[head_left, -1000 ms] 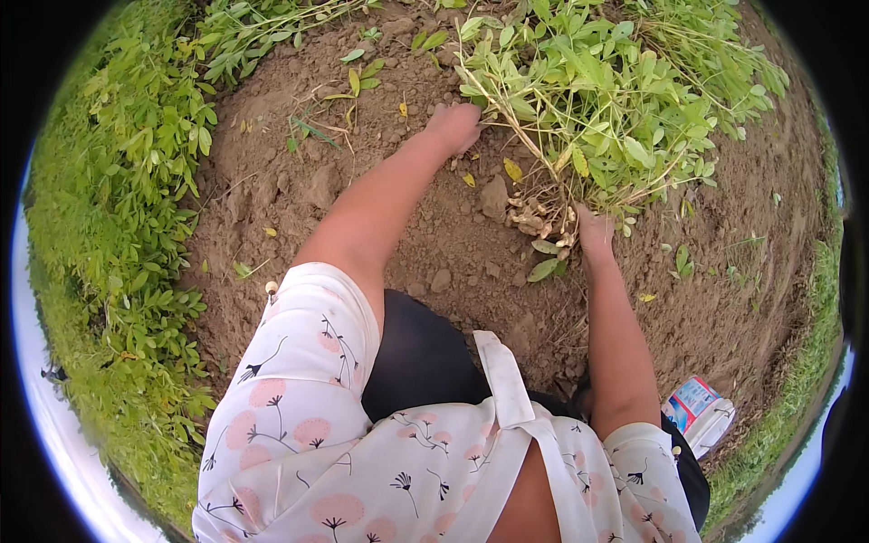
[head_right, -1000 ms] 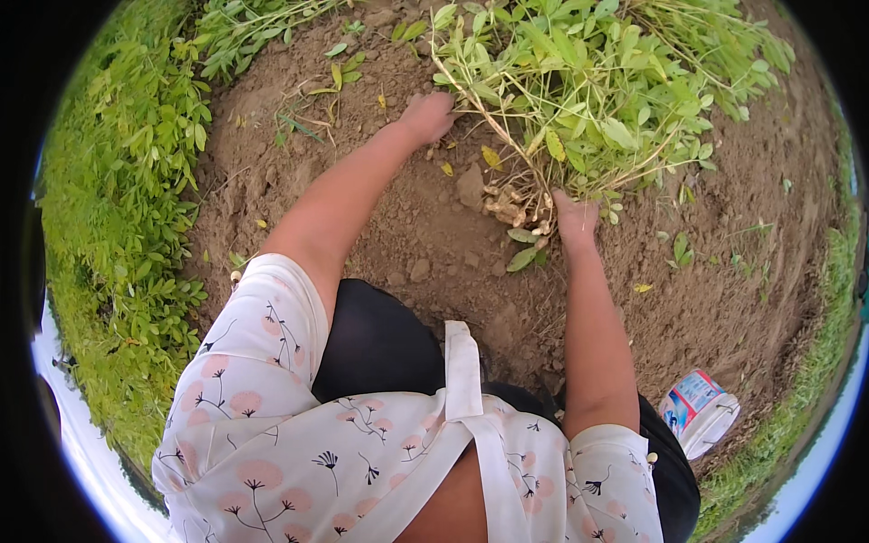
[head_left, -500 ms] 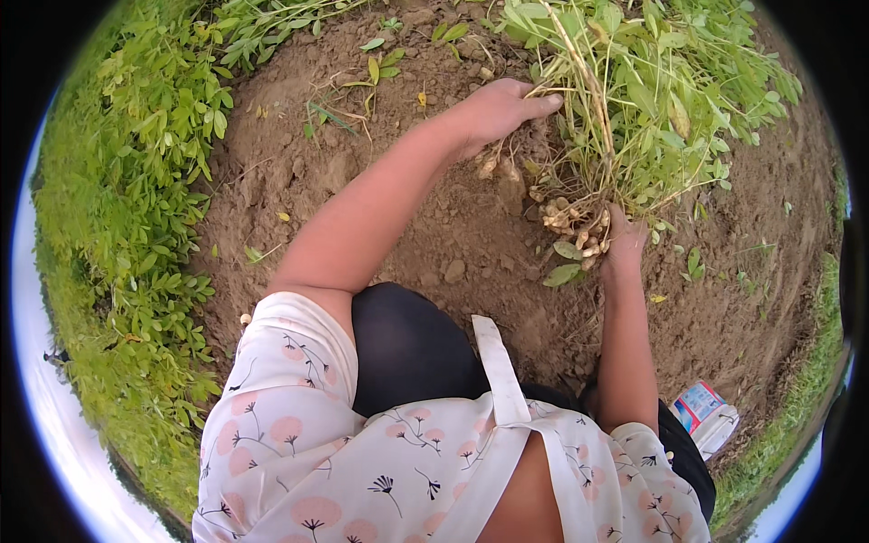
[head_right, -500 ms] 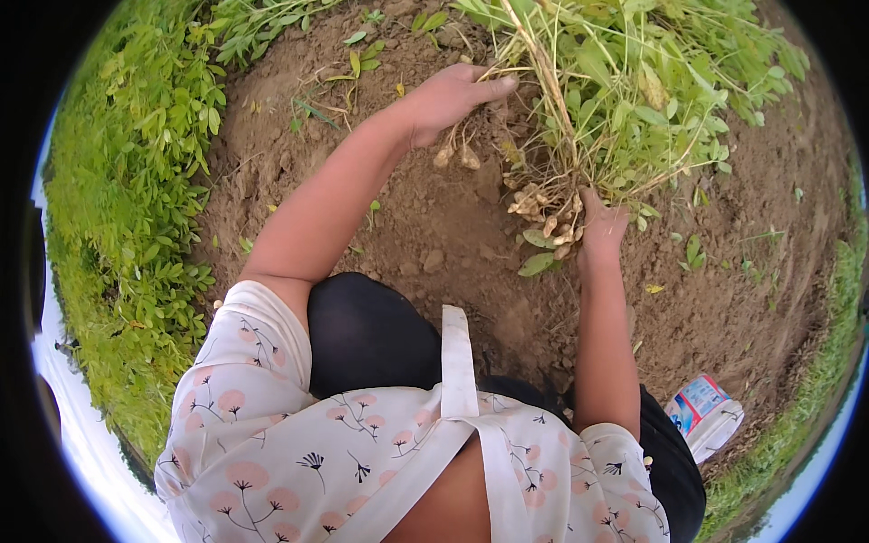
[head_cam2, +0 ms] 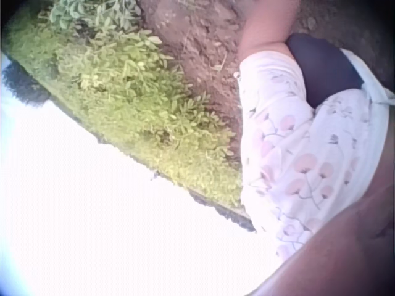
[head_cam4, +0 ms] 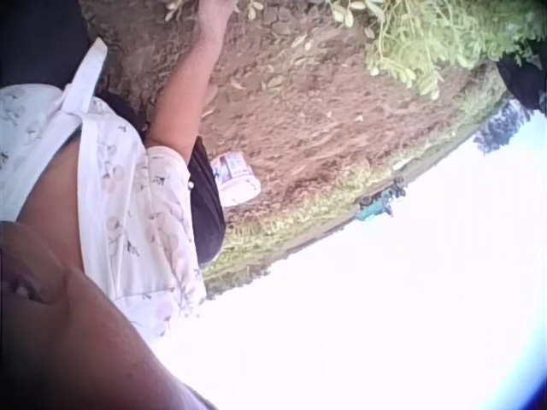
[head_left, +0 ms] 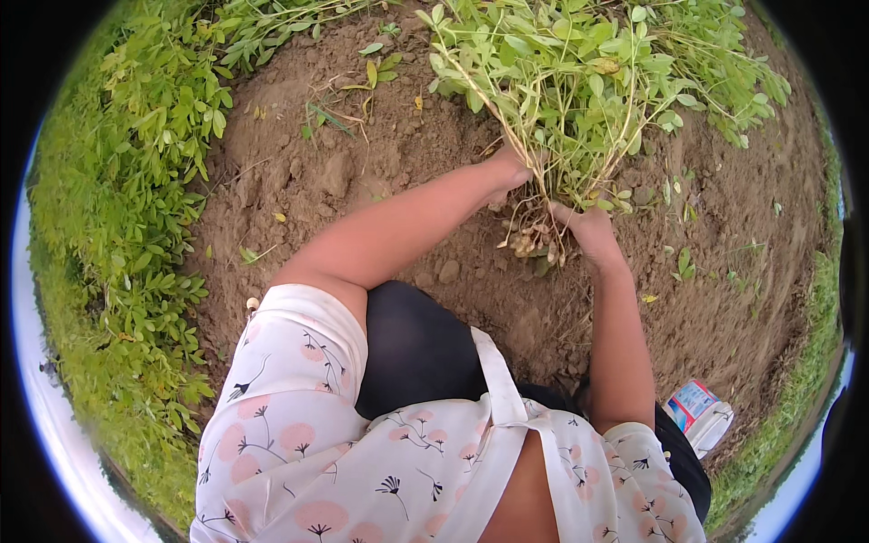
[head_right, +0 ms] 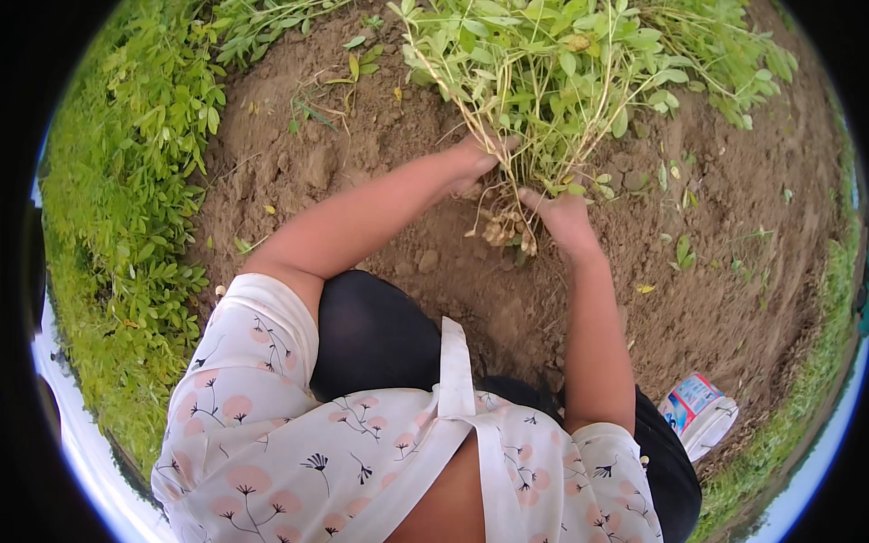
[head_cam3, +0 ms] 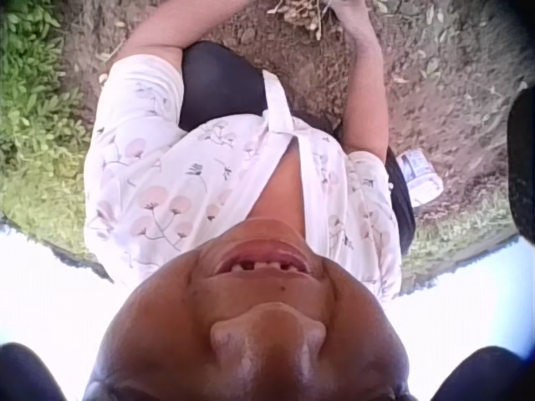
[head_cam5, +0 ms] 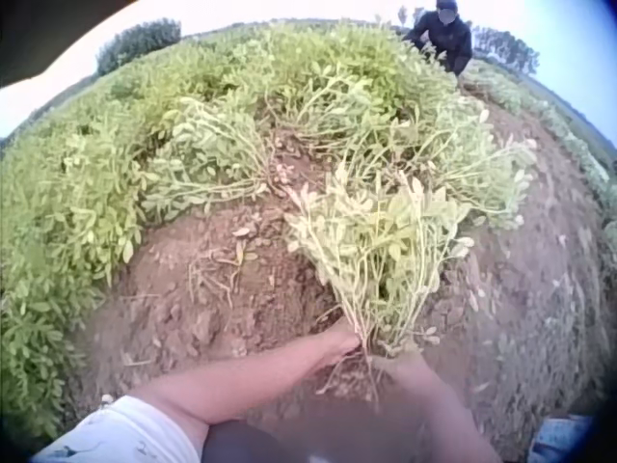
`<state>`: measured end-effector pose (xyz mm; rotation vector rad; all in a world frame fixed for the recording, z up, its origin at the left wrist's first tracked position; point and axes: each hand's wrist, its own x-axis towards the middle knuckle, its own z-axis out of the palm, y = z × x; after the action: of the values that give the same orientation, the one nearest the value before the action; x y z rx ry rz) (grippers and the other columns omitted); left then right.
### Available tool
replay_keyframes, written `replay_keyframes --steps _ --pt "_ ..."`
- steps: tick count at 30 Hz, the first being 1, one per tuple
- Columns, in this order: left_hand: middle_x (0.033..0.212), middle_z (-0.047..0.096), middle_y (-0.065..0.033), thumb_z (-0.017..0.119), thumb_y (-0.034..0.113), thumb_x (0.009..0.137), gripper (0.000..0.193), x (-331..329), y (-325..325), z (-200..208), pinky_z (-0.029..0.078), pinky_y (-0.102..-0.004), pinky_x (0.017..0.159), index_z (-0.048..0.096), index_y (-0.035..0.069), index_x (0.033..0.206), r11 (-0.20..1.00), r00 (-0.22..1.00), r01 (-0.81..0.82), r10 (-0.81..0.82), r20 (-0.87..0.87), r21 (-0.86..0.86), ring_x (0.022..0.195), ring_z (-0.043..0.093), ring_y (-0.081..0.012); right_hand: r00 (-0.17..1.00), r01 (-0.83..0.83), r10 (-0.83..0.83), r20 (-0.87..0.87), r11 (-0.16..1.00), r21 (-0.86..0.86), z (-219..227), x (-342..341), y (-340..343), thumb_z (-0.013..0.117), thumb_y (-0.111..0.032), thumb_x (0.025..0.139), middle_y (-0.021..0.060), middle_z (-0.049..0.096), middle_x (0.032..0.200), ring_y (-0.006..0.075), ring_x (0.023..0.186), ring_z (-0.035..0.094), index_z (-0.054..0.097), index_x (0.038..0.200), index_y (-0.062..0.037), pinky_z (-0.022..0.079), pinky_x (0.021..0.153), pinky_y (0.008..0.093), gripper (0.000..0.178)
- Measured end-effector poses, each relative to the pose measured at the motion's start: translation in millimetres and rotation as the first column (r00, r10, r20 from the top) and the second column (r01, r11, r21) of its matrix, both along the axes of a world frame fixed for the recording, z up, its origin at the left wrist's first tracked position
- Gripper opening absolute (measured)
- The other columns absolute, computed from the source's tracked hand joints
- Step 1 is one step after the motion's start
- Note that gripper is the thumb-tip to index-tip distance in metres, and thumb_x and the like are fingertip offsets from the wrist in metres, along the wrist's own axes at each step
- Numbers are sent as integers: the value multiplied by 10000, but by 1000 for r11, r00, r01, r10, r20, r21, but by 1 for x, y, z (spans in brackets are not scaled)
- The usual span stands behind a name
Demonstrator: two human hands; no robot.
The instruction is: The person kneels on the ground and pulls peanut plants from the soil by hand. They shake the roots to dislodge soil and place the harvested peanuts into a nearby bucket.
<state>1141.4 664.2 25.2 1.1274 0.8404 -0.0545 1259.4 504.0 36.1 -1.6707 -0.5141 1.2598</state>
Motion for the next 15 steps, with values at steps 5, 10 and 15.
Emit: replay_keyframes --steps 5,10,15 --pt "1655 137 -301 439 331 1077 837 31 -18 9 245 -494 1224 -136 26 1602 945 940 315 -298 -165 91 1498 268 -387 991 -78 76 -114 997 -18 8 -5 -7 865 -176 800 136 580 1397 267 1283 517 455 1438 14 340 1144 388 781" --pt "1648 241 -234 434 298 1088 653 34 -29 23 289 -500 1193 166 -5 1601 897 898 435 -425 117 -77 1487 300 -373 927 317 -342 156 934 165 -24 -5 -18 799 -86 852 115 642 1240 239 1097 630 563 1299 22 521 924 370 516" --pt "1475 520 -210 405 293 1106 492 28 -27 53 558 -430 1002 449 -55 1451 918 905 353 -285 316 -182 1333 534 -335 829 554 -558 -32 828 -89 -29 46 -56 709 -70 906 134 659 1195 221 1037 659 585 1286 5 557 860 354 406"
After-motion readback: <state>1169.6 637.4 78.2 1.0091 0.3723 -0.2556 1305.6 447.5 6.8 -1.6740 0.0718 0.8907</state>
